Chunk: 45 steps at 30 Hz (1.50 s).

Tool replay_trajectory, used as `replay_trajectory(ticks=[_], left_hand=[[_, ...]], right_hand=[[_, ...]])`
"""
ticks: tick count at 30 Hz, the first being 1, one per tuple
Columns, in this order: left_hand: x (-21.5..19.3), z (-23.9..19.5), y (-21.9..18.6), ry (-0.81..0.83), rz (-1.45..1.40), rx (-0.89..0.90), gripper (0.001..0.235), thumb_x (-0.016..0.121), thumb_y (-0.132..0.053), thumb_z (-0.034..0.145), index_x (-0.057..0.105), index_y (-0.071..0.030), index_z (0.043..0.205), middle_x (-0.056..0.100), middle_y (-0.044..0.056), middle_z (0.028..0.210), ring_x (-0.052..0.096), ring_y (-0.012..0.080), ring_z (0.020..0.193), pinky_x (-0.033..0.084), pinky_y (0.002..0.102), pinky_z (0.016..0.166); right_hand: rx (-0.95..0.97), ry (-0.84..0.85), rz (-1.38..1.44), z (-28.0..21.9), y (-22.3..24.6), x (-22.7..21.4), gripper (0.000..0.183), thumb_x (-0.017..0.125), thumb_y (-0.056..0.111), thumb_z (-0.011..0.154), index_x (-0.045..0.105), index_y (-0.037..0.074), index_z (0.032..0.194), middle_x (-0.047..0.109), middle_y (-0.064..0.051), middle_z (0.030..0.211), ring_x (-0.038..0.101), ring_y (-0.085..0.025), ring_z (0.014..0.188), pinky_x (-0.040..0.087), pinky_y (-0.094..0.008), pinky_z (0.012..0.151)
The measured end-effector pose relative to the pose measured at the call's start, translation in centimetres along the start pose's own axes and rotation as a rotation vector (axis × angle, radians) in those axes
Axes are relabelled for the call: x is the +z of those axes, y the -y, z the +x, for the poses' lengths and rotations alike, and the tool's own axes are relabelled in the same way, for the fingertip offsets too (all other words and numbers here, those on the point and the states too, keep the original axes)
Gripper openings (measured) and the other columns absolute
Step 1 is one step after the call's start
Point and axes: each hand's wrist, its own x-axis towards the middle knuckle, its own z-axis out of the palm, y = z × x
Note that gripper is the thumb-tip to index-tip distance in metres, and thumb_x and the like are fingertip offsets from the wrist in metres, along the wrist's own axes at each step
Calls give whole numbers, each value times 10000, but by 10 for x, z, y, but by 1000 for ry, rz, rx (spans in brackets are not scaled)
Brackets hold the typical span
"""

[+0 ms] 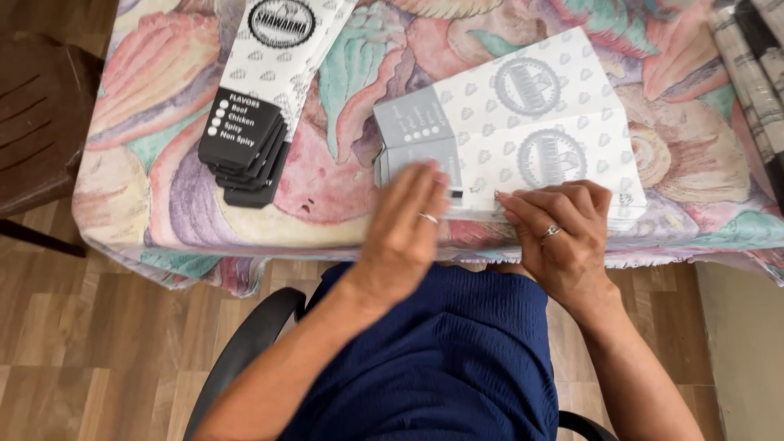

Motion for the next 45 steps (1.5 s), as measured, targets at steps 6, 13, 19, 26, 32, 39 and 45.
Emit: replay_trajectory(ticks=[6, 13, 19, 26, 32, 39, 45], left_hand=[[-35, -7, 34, 19, 88, -56, 237, 705, 72, 917, 695, 167, 1135, 657, 315, 1143, 625, 423, 1091, 566, 484, 935], [8, 12, -17, -64, -62, -6, 256, 692, 104, 918, 672, 160, 1167, 630, 328, 1175, 627, 439, 1116, 566, 524, 958], [-27, -9, 40, -105, 73, -69, 250, 704, 135, 883, 695, 162, 1131, 641, 311, 1155, 633, 444, 1071, 568, 511, 913], [6, 18, -14, -191, -192, -41, 313, 639, 157, 908, 667, 124, 1218, 603, 295, 1272, 598, 431, 1191, 533, 537, 1047], [-1, 1, 7, -98, -143, -69, 242, 695, 148, 861, 717, 144, 1102, 673, 306, 1172, 666, 473, 1091, 576, 532, 961], [-33, 15, 25, -151, 13, -119, 203, 701, 93, 922, 711, 126, 1122, 645, 287, 1176, 649, 459, 1089, 545, 534, 968], [17, 29, -23, 5, -202, 11, 398, 604, 46, 1014, 462, 84, 1385, 530, 301, 1364, 664, 457, 1189, 617, 510, 1004]], right_hand=[[17, -32, 76, 6, 3, -1, 70, 767, 39, 986, 809, 18, 1038, 736, -90, 946, 663, -296, 862, 488, -455, 905], [12, -14, 72, 2, 1, -1, 68, 787, 57, 975, 815, 32, 1032, 740, -80, 952, 675, -292, 893, 475, -457, 927], [19, 13, 94, 6, 0, -4, 98, 777, 28, 980, 810, 13, 1071, 732, -96, 962, 665, -302, 888, 481, -463, 933], [4, -12, 82, 4, -1, 2, 118, 782, 42, 971, 816, 17, 1081, 736, -108, 1006, 675, -314, 914, 492, -454, 914], [32, 12, 91, 6, -2, -3, 77, 783, 34, 968, 814, 19, 1037, 735, -91, 933, 687, -296, 876, 505, -449, 926], [55, -12, 108, 3, -5, 0, 144, 721, 46, 998, 792, -15, 1108, 696, -113, 866, 673, -306, 824, 532, -467, 928], [53, 62, 104, 10, 1, -5, 401, 573, 411, 1061, 793, 93, 1167, 610, -62, 872, 600, -284, 829, 470, -501, 977]])
